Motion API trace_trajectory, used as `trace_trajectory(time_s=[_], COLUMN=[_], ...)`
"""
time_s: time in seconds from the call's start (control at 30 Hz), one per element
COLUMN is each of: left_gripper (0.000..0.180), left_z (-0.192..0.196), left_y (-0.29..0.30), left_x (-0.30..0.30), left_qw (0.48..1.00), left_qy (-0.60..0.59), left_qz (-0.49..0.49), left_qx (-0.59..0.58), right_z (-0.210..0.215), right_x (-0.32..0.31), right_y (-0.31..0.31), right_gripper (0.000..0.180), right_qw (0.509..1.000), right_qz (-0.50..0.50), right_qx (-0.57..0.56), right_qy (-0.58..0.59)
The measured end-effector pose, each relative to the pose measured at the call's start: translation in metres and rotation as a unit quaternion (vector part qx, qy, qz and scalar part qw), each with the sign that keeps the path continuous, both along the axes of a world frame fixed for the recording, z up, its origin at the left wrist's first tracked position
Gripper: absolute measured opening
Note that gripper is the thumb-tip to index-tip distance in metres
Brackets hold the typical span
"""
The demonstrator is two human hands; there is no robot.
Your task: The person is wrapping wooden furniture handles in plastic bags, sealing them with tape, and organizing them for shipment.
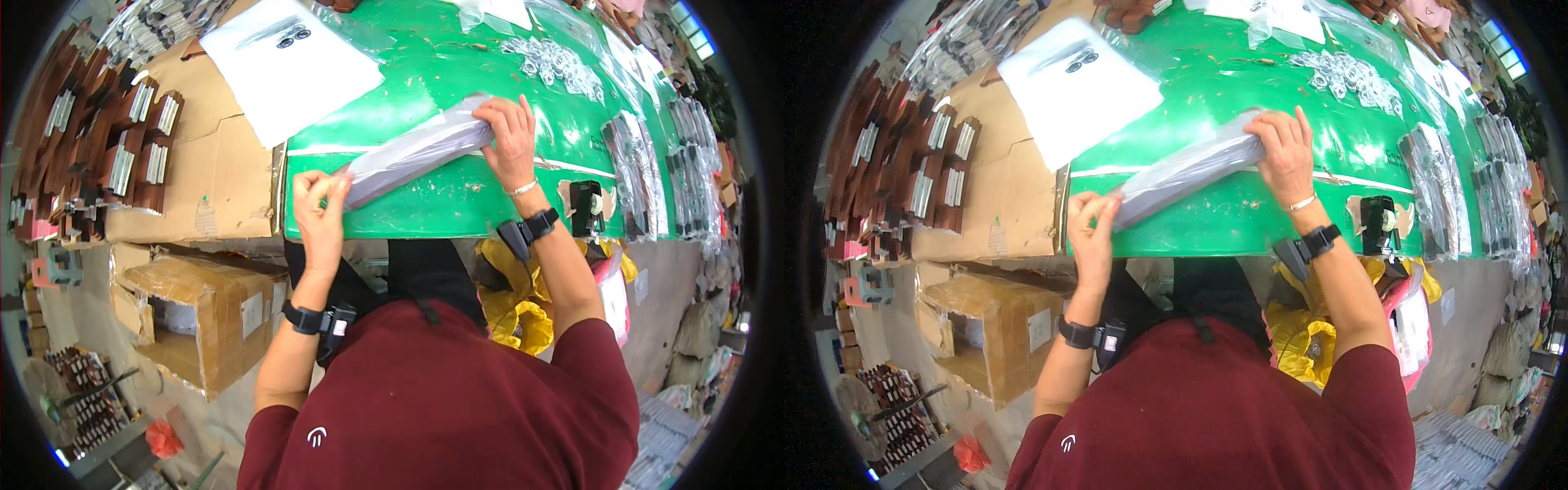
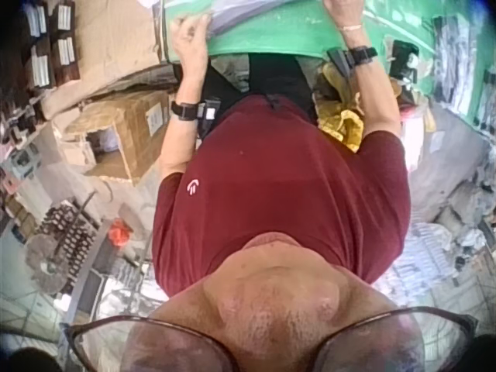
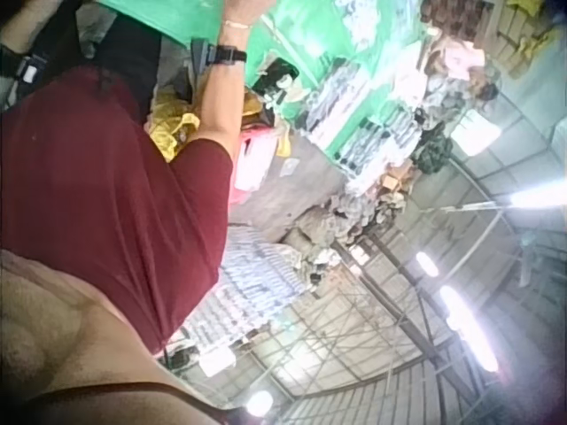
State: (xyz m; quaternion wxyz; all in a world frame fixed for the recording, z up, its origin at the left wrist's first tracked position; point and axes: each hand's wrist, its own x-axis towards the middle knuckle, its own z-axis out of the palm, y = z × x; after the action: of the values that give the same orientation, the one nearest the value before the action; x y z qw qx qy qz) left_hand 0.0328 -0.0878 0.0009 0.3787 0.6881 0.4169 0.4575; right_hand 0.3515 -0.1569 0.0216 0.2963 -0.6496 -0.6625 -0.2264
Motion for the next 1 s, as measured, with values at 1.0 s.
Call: trace_trajectory(time_s=[1.0], left_gripper=[0.012], left_z=[-0.016], left_y=[-0.058], left_x=[0.04], left_qw=[0.996], left_qy=[-0.015], left_qz=[-0.059], left_qx=[-0.062], right_z=[-0.005], right_x=[0.064], right_y=[-0.241], right_gripper=[0.052], right_qw=[0.882], right_qz=[-0.369], right_qx=[-0.029], right_qy=[0.292])
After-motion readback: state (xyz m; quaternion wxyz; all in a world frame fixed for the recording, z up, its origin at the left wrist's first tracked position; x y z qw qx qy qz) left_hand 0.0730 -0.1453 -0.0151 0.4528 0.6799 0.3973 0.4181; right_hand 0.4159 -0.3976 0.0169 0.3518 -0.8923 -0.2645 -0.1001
